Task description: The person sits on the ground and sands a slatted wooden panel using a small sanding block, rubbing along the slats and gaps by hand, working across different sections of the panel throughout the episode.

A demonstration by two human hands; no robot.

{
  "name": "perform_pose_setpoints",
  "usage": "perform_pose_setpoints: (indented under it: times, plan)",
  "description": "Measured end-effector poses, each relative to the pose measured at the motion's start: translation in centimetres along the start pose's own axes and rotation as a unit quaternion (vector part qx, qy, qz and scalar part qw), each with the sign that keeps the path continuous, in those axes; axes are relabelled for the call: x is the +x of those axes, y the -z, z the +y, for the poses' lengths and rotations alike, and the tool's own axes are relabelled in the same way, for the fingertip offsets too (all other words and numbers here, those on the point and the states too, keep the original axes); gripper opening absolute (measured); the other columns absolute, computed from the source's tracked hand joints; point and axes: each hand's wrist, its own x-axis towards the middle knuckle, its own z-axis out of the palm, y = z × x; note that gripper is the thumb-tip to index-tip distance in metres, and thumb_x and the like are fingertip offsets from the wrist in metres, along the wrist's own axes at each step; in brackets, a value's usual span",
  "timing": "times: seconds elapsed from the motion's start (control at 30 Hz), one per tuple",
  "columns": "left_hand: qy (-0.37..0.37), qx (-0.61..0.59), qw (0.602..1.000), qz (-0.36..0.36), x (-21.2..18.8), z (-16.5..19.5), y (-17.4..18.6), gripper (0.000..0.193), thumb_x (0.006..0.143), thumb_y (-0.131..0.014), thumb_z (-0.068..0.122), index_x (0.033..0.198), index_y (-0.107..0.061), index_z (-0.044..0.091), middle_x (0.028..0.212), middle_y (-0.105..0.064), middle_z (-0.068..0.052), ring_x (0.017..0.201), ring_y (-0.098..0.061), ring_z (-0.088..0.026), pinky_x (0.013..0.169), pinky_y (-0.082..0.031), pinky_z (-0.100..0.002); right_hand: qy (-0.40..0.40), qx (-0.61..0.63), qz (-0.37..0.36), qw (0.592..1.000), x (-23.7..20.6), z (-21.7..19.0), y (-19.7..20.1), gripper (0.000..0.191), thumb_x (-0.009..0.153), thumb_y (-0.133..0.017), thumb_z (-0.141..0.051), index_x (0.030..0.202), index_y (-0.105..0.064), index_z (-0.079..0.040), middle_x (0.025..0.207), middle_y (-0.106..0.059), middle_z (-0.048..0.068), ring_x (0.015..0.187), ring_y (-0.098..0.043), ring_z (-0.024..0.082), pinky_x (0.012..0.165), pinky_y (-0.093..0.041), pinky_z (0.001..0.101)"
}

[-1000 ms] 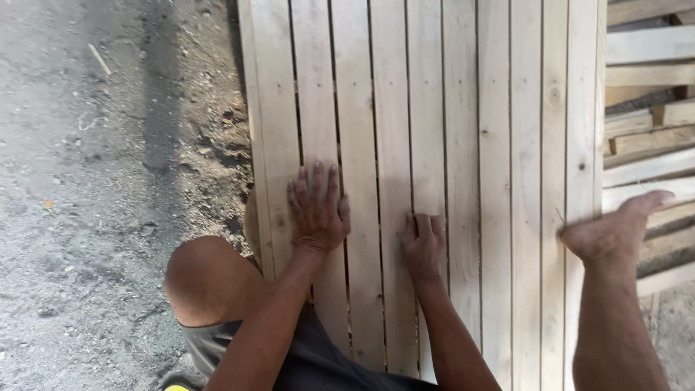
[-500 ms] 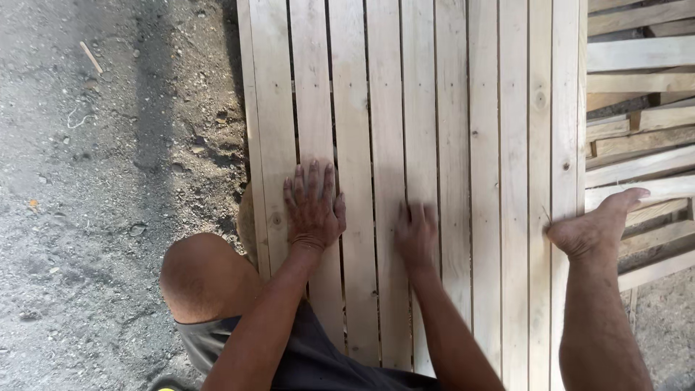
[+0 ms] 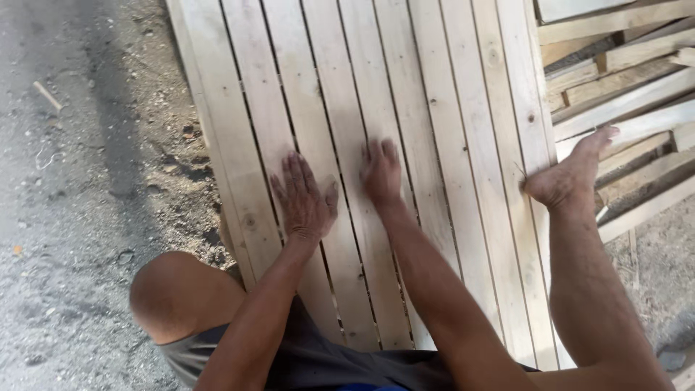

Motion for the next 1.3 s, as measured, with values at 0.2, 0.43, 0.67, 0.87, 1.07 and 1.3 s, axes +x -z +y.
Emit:
perform_pose_setpoints:
  times: [0.2,0.43,0.67,0.87,1.07,1.3]
  plan:
    - [-0.118,0.037,0.992,0.004,2.3,2.5,0.0,0.071,0.106,-0.033,0.043,0.164,-0.019,0.005,0.173,-0.011,-0.013,0.159,-0.007,-0.031,0.126,0.003,-0.059,-0.072,0.000,-0.036,0.997,-13.1,-0.5,5.4,0.013,0.089,-0.065,-0.003,0.102,-0.062,-0.003,0.096,-0.058,0.018,0.083,-0.058,0.040,0.073,-0.050,0.0511]
    - [-0.123,-0.045,0.991,0.022,2.8,3.3,0.1,0.068,0.103,-0.038,0.039,0.162,-0.027,0.007,0.170,-0.020,-0.011,0.158,-0.014,-0.031,0.125,0.001,-0.060,-0.071,0.003,-0.036,0.997,-13.1,-0.1,5.1,0.015,0.082,-0.062,0.000,0.096,-0.060,-0.004,0.092,-0.056,0.016,0.085,-0.058,0.038,0.073,-0.049,0.0497]
    - [-0.155,-0.082,0.983,0.062,2.8,0.4,-1.1,0.056,0.110,-0.041,0.031,0.160,-0.041,0.006,0.168,-0.036,-0.010,0.159,-0.026,-0.030,0.132,-0.013,-0.057,-0.116,0.112,0.019,0.987,-12.9,-4.3,5.8,0.006,0.098,-0.066,-0.002,0.104,-0.064,-0.001,0.092,-0.060,0.016,0.081,-0.061,0.035,0.068,-0.051,0.0457]
    - [-0.198,-0.061,0.976,0.073,3.3,-5.4,0.8,0.060,0.105,-0.046,0.036,0.158,-0.044,0.006,0.166,-0.036,-0.014,0.155,-0.028,-0.034,0.127,-0.016,-0.056,-0.085,0.067,-0.057,0.993,-10.0,-6.1,1.0,0.011,0.089,-0.058,0.002,0.100,-0.059,-0.001,0.094,-0.055,0.021,0.084,-0.058,0.041,0.071,-0.052,0.0493]
    - [-0.164,-0.049,0.982,0.082,3.0,-5.3,1.5,0.060,0.105,-0.049,0.037,0.158,-0.042,0.010,0.167,-0.034,-0.012,0.155,-0.029,-0.032,0.128,-0.015,-0.056,-0.045,0.037,-0.034,0.998,-3.0,-5.8,-2.6,0.009,0.098,-0.064,-0.005,0.101,-0.059,0.003,0.091,-0.056,0.022,0.078,-0.058,0.040,0.066,-0.051,0.0504]
    - [-0.163,-0.053,0.981,0.095,2.7,-5.2,2.2,0.063,0.102,-0.050,0.035,0.161,-0.039,0.013,0.168,-0.033,-0.008,0.156,-0.030,-0.028,0.129,-0.014,-0.055,-0.001,0.068,0.020,0.998,11.8,-5.7,-8.0,0.012,0.099,-0.066,-0.009,0.100,-0.058,0.000,0.092,-0.058,0.021,0.082,-0.060,0.042,0.067,-0.051,0.0503]
